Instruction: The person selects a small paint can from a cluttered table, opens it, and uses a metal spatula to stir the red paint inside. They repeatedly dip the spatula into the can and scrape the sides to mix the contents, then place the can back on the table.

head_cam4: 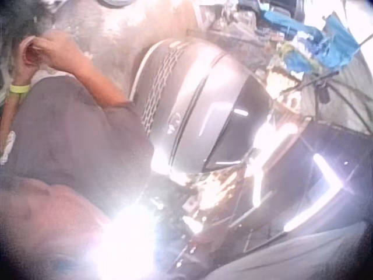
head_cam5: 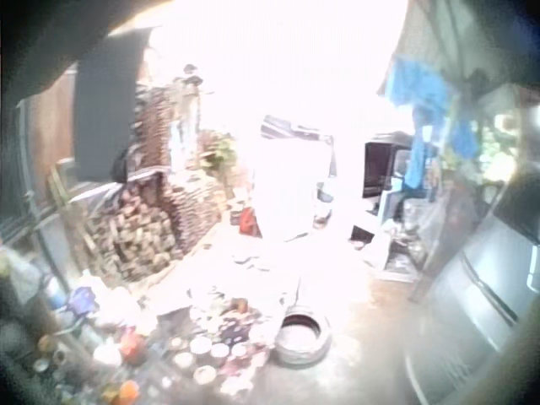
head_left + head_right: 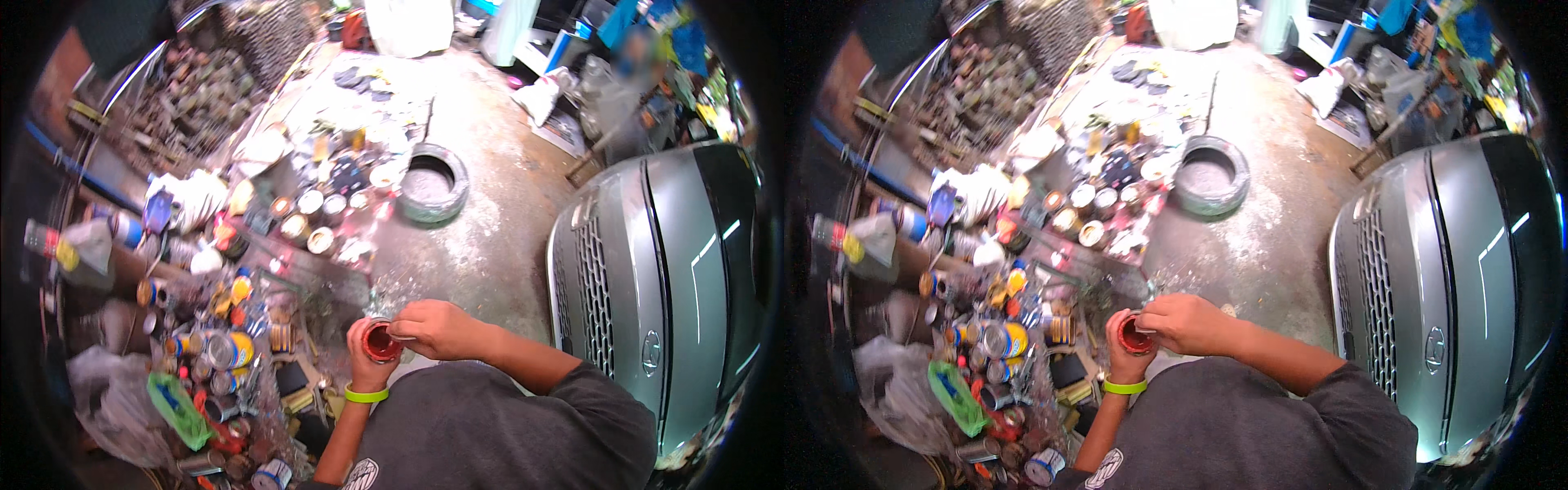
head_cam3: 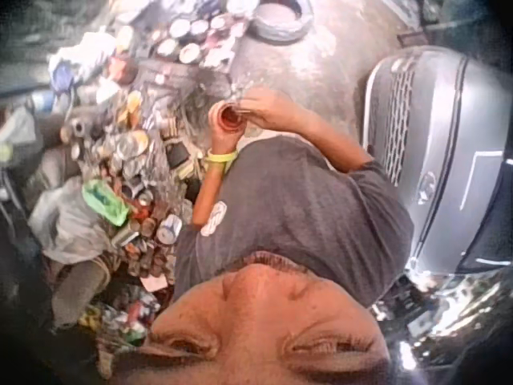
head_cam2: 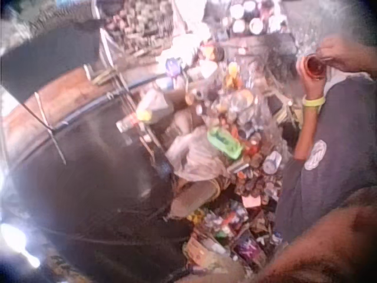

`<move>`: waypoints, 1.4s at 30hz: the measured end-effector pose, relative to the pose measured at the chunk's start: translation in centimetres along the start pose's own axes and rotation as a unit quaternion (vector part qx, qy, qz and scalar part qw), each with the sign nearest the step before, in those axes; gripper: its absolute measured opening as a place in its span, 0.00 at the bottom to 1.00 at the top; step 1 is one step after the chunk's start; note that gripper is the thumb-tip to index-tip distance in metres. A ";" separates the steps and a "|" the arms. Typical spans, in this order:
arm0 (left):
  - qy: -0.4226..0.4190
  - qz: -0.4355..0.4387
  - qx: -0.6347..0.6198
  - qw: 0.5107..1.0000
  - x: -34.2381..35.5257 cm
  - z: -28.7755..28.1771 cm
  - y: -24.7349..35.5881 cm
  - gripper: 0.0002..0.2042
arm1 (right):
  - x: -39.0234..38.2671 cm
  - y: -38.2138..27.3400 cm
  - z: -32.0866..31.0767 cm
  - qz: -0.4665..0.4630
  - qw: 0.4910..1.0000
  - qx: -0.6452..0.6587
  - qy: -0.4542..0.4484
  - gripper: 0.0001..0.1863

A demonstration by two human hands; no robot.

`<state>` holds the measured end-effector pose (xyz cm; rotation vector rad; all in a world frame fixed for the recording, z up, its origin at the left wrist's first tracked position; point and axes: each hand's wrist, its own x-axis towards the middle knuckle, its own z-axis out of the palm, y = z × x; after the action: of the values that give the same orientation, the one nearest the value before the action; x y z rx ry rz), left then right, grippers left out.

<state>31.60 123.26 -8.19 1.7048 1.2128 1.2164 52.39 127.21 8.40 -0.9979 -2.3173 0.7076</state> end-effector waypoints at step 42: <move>-0.330 0.063 -0.139 0.931 69.8 84.1 11.5 0.40 | -16.0 70.0 -69.8 0.177 0.964 -0.022 0.199 0.10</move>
<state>123.10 183.91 -3.52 1.7772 0.5060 0.7299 140.67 174.37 10.99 -1.4493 -1.8346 0.5279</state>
